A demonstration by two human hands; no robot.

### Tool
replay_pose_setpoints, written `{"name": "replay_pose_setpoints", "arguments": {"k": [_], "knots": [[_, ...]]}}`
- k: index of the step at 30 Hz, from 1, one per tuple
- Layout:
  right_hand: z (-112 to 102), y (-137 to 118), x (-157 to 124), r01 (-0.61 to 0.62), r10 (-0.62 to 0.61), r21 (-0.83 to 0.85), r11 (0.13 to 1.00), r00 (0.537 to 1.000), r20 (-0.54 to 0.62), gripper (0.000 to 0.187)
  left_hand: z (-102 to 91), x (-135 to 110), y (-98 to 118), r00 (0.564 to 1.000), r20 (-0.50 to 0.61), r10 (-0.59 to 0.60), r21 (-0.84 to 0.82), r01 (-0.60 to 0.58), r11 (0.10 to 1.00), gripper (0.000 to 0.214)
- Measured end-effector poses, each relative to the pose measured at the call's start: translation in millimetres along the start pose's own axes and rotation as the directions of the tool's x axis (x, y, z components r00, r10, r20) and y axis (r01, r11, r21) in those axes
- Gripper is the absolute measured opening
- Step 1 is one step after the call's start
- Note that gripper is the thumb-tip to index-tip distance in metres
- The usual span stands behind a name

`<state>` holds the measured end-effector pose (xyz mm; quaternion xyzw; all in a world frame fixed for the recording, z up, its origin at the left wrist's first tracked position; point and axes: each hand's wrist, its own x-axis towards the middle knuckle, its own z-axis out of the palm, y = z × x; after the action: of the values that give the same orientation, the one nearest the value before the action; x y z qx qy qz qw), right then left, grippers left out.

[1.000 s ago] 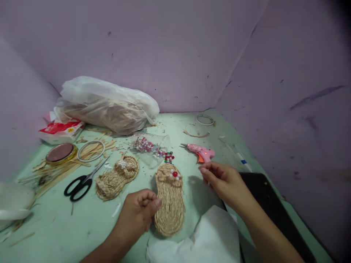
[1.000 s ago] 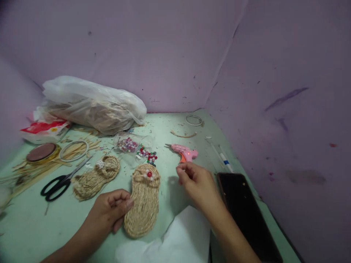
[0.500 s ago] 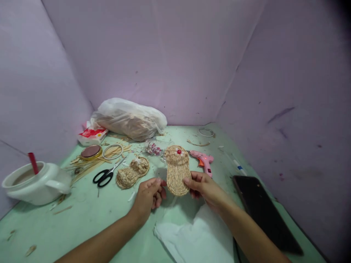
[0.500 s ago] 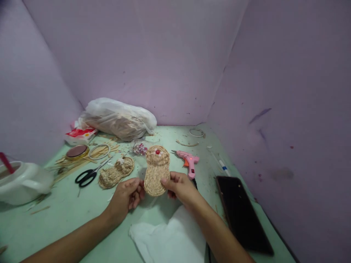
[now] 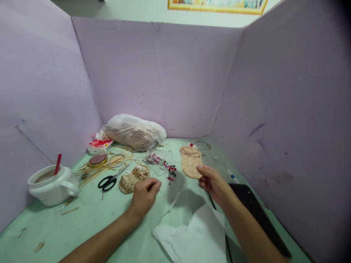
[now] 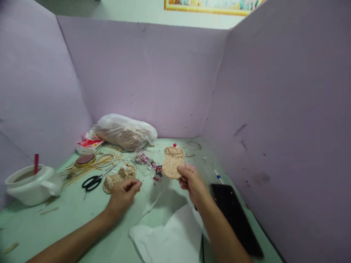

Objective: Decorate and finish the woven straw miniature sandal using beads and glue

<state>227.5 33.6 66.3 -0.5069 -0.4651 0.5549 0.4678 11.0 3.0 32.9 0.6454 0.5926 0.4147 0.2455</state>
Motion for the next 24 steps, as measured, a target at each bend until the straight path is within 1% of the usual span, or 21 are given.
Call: {"name": "replay_pose_setpoints", "arguments": {"k": [2,3,5,8,11,12,14,15,16,17,18,19,20,21,22,23,24], "knots": [[-10.0,-2.3,3.8,-0.052,0.050,-0.068,0.996,0.998,-0.035,0.024,-14.4,19.2,6.5,0.995,-0.103,0.014,0.137,0.000,0.991,0.025],[-14.0,-2.9,4.7,-0.092,0.090,-0.115,0.989,0.996,-0.027,0.023,-19.5,29.7,11.0,0.992,-0.127,0.022,0.202,0.004,0.979,0.026],[-18.7,-2.8,4.4,-0.173,0.185,-0.223,0.959,0.982,0.032,0.019,-23.6,49.6,21.6,0.991,-0.123,0.047,0.336,-0.003,0.942,0.029],[-17.6,0.7,1.9,-0.241,0.326,-0.390,0.889,0.930,0.168,0.019,-15.7,71.2,37.1,0.994,-0.087,0.069,0.516,-0.014,0.857,0.036],[-12.2,7.6,0.6,-0.232,0.419,-0.531,0.815,0.869,0.262,0.021,-2.3,80.8,45.5,0.997,-0.039,0.064,0.641,-0.025,0.767,0.040],[-10.7,10.0,0.1,-0.218,0.433,-0.569,0.793,0.858,0.275,0.023,1.5,82.1,46.1,0.998,-0.019,0.060,0.671,-0.032,0.741,0.039],[-9.2,13.4,-1.5,-0.183,0.435,-0.624,0.760,0.856,0.279,0.028,7.0,83.1,44.7,0.998,0.025,0.053,0.713,-0.055,0.699,0.034],[-9.2,13.6,-2.8,-0.153,0.410,-0.655,0.740,0.875,0.258,0.033,8.9,83.1,43.0,0.998,0.047,0.051,0.726,-0.069,0.684,0.031],[-9.7,12.4,-4.0,-0.114,0.360,-0.703,0.702,0.908,0.213,0.038,10.3,82.9,41.1,0.997,0.067,0.049,0.736,-0.082,0.672,0.029],[-10.4,9.7,-4.8,-0.078,0.287,-0.761,0.644,0.947,0.146,0.042,11.4,82.5,39.2,0.996,0.082,0.046,0.743,-0.092,0.663,0.027],[-11.0,5.5,-4.6,-0.045,0.185,-0.818,0.573,0.980,0.076,0.044,12.2,82.1,37.4,0.995,0.092,0.043,0.748,-0.098,0.657,0.027],[-11.2,0.0,-2.9,-0.027,0.077,-0.868,0.496,0.997,0.013,0.043,12.9,81.5,35.8,0.994,0.099,0.039,0.751,-0.100,0.653,0.027],[-10.5,-6.4,0.8,-0.020,-0.012,-0.893,0.450,1.000,-0.029,0.038,13.6,80.9,34.5,0.994,0.102,0.036,0.752,-0.101,0.652,0.027],[-8.5,-13.2,6.5,0.009,-0.079,-0.893,0.449,0.996,-0.029,0.032,14.2,80.3,33.5,0.994,0.104,0.035,0.750,-0.101,0.653,0.028],[-5.0,-19.5,14.2,0.026,-0.101,-0.889,0.457,0.995,-0.022,0.027,14.7,79.8,32.6,0.994,0.105,0.035,0.747,-0.102,0.657,0.029],[0.1,-24.8,23.5,0.048,-0.115,-0.887,0.459,0.993,-0.006,0.026,15.1,79.4,31.7,0.994,0.105,0.037,0.742,-0.103,0.663,0.030],[6.8,-28.6,33.7,0.075,-0.109,-0.899,0.431,0.994,0.030,0.030,15.5,79.3,30.8,0.994,0.106,0.040,0.734,-0.105,0.671,0.031]]}}
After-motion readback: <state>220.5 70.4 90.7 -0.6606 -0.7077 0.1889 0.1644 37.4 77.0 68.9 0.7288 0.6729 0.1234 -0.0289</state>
